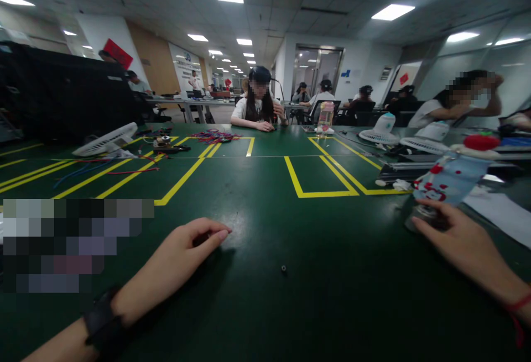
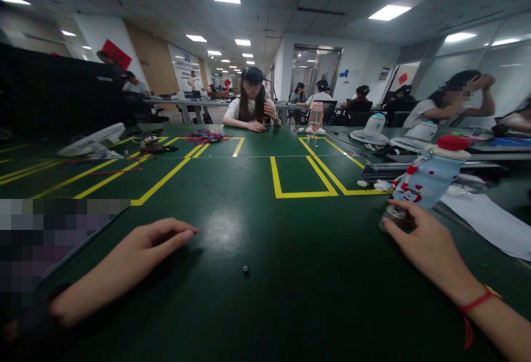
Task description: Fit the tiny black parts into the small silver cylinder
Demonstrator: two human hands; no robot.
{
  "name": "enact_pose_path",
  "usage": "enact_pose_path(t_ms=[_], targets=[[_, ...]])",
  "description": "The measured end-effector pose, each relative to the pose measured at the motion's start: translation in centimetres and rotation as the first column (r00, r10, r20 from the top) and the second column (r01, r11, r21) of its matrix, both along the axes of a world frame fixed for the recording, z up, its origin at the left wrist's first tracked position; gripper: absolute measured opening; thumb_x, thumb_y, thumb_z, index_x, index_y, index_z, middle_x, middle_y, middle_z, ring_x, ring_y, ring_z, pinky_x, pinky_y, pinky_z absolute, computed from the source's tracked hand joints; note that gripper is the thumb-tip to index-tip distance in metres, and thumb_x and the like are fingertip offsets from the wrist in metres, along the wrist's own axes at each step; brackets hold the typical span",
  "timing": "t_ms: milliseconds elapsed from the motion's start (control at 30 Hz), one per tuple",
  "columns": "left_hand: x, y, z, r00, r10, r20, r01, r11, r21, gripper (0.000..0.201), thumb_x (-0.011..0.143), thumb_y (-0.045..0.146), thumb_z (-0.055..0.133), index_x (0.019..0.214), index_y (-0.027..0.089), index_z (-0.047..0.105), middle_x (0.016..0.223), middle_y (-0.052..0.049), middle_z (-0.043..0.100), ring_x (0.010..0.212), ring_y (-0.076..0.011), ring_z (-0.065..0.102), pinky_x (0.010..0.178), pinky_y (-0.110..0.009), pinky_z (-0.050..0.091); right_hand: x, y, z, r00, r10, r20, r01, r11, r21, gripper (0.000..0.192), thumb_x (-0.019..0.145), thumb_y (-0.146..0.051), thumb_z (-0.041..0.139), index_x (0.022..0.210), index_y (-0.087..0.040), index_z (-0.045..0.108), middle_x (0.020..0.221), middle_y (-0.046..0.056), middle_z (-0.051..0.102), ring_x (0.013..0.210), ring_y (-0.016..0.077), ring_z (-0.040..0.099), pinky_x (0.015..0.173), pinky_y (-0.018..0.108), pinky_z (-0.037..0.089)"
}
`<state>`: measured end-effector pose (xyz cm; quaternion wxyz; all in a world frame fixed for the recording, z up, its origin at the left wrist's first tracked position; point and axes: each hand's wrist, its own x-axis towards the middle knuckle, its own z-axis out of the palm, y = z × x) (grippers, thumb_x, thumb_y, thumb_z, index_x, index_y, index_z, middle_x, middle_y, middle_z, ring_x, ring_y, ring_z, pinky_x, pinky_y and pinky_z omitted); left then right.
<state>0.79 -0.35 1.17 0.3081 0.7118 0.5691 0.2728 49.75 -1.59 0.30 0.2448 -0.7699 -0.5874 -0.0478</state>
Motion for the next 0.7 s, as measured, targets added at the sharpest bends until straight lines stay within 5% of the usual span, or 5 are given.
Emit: enact_pose_path(t_ms=[200, 333, 467, 567, 700], targets=[[-0.3, 0.4, -0.6, 0.995, 0.094, 0.030, -0.093, 0.995, -0.035, 0.034, 0.083, 0.052, 0.050, 0.096, 0.026, 0.068, 0.091, 0.000, 0.072, 0.088, -0.0229, 0.064, 0.077, -0.032, 0.046, -4.2, -0.2, 0.0, 0.929, 0.040, 0.367, -0.149, 0.950, 0.273, 0.070, 0.074, -0.054, 0.056, 0.130, -0.014, 0.043, 0.132, 0.019, 0.042, 0.124, 0.0362, 0.036, 0.099, 0.050, 0.028], [-0.2, 0.3, -0.6, 0.993, 0.116, 0.023, -0.116, 0.993, -0.003, 0.034, 0.083, 0.052, 0.051, 0.095, 0.026, 0.069, 0.094, 0.000, 0.072, 0.089, -0.0234, 0.064, 0.078, -0.032, 0.045, -14.6, -1.1, 0.2, 0.757, 0.612, 0.230, -0.625, 0.781, -0.019, 0.041, 0.083, -0.047, 0.052, 0.122, -0.034, 0.052, 0.131, 0.003, 0.046, 0.119, 0.0250, 0.040, 0.096, 0.046, 0.030], [-0.6, 0.2, -0.6, 0.991, 0.131, 0.030, -0.131, 0.991, 0.008, 0.034, 0.082, 0.051, 0.053, 0.098, 0.026, 0.069, 0.097, 0.000, 0.072, 0.090, -0.0242, 0.064, 0.081, -0.032, 0.045, -21.7, -1.2, 0.2, 0.597, 0.802, -0.015, -0.795, 0.589, -0.147, 0.023, 0.082, -0.048, 0.055, 0.099, -0.037, 0.065, 0.111, 0.000, 0.058, 0.104, 0.0208, 0.046, 0.086, 0.040, 0.033], [-0.6, 0.0, -0.4, 0.991, 0.126, 0.035, -0.126, 0.992, -0.002, 0.034, 0.083, 0.052, 0.052, 0.097, 0.026, 0.068, 0.099, -0.001, 0.072, 0.093, -0.0246, 0.064, 0.082, -0.033, 0.045, -20.6, -0.2, 1.1, 0.637, 0.771, 0.005, -0.766, 0.634, -0.105, 0.022, 0.086, -0.045, 0.049, 0.089, -0.031, 0.066, 0.098, 0.000, 0.061, 0.096, 0.0174, 0.049, 0.084, 0.038, 0.033], [-0.2, -0.1, -0.2, 0.994, 0.106, 0.036, -0.106, 0.994, -0.018, 0.037, 0.083, 0.053, 0.049, 0.097, 0.025, 0.068, 0.098, -0.003, 0.072, 0.093, -0.0258, 0.063, 0.082, -0.035, 0.045, -11.9, 1.2, 3.2, 0.844, 0.492, 0.215, -0.518, 0.850, 0.090, 0.030, 0.088, -0.042, 0.043, 0.095, -0.021, 0.063, 0.101, 0.006, 0.062, 0.096, 0.0182, 0.053, 0.085, 0.036, 0.035]])
